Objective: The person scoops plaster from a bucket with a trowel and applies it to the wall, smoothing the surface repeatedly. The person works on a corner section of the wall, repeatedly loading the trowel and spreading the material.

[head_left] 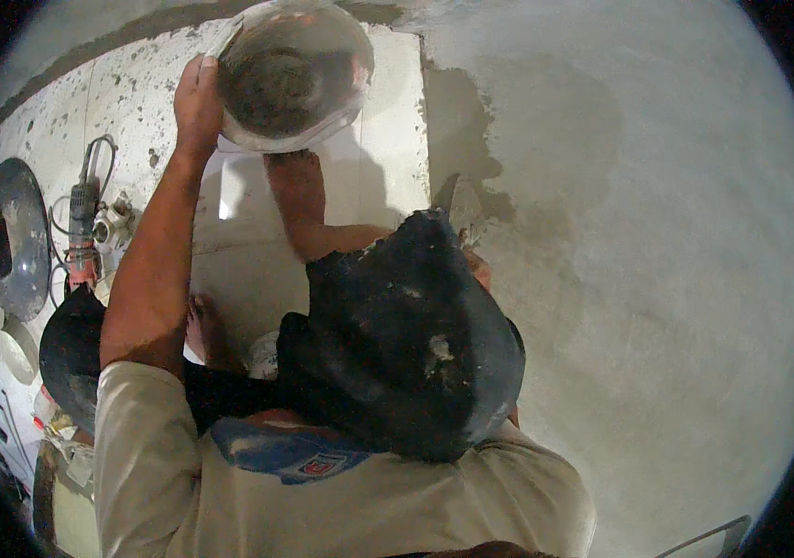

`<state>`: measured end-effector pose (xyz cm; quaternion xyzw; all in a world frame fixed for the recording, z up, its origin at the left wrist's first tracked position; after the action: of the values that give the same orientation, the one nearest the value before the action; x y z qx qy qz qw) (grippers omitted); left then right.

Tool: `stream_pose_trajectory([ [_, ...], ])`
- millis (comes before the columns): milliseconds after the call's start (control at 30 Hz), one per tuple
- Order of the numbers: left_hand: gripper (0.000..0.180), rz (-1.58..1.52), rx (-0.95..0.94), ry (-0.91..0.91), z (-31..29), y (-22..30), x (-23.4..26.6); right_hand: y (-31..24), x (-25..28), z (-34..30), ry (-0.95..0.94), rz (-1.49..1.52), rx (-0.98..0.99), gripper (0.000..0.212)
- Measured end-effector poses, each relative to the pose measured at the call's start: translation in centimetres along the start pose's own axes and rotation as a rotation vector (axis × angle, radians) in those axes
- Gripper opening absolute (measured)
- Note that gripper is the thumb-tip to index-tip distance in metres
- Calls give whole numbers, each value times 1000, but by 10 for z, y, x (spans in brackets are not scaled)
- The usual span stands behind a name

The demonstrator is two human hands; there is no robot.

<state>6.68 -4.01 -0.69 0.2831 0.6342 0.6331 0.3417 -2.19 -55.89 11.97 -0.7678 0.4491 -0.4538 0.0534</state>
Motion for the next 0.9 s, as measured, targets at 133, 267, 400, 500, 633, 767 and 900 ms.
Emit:
stream_pose_trajectory([
  [133, 45, 73, 40, 58, -2, 12, -5, -26, -9, -13, -24, -82, 24, 28],
  [267, 44, 149, -23, -29, 0, -2, -10, -6, -29, 94, 91, -387, 257, 38],
  [400, 41, 186, -118, -17, 11, -28, 17, -38, -31, 96, 124, -179, 247, 34],
  [500, 39, 75, -24, -10, 9, -21, 2, -62, 2, 43, 235, -18, 260, 33],
  [633, 35, 142, -38, -40, 3, -3, 0, -73, -9, 38, 310, -153, 446, 34],
  [767, 33, 55, -10, 0, 2, -2, -8, -56, -83, 111, 173, -335, 292, 46],
  [900, 32, 81, -15, -23, 2, 3, -4, -57, -126, 157, 178, -323, 289, 43],
])
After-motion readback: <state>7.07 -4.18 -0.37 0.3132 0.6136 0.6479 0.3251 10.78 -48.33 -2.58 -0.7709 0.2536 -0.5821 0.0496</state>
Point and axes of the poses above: each hand's wrist, its own z-axis towards the middle knuckle, its own x-axis out of the back of the hand, y = z × x, the point moved 5 cm from there along z, towards the middle knuckle, and after that the axes turned 7 degrees about -x, right-handed, at the moved point
